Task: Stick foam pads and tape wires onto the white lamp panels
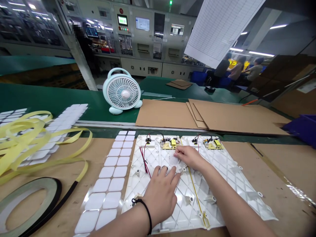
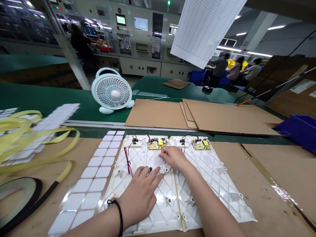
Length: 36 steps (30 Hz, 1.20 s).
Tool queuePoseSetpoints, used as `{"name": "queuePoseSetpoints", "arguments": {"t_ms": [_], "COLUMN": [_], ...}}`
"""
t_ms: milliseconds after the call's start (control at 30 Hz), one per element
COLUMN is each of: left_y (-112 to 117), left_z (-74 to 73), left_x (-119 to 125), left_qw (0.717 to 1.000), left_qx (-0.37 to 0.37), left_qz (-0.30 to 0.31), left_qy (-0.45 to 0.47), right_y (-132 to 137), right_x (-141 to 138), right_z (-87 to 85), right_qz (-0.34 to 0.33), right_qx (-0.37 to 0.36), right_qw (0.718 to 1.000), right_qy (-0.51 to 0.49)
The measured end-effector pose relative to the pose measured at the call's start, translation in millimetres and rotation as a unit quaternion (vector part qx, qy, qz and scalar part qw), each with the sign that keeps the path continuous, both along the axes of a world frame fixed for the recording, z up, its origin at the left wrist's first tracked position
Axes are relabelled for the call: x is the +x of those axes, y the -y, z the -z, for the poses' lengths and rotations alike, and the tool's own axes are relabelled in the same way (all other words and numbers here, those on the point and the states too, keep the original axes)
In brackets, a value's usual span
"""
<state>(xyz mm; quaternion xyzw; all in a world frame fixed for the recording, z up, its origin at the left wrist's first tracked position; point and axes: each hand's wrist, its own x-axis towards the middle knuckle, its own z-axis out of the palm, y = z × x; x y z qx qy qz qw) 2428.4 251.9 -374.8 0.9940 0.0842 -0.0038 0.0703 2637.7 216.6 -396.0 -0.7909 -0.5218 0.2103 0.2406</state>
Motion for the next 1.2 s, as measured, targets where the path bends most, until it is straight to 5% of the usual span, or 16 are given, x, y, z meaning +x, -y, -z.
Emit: {"name": "queuePoseSetpoints", "arguments": {"t_ms": [200,1200], "left_y": [1.9,2.5], "left_z": [3.8,5.9], "left_x": [0.3,2.0], "left_qw": [1.0,0.999], "left_qx": [0.028,0.034], "left_qz": [-0.003,-0.008], "left_qy": [0.005,-0.002], "right_y": [-0.9,0.9], "right_x": [7.4,-5.2], "right_z": [7.5,-7.7], "right_qz": [0.008,-0.01], "right_qx": [0.027,-0.04], "right_qw": [0.999,0.998], "right_qy": [-0.018,0.037]}}
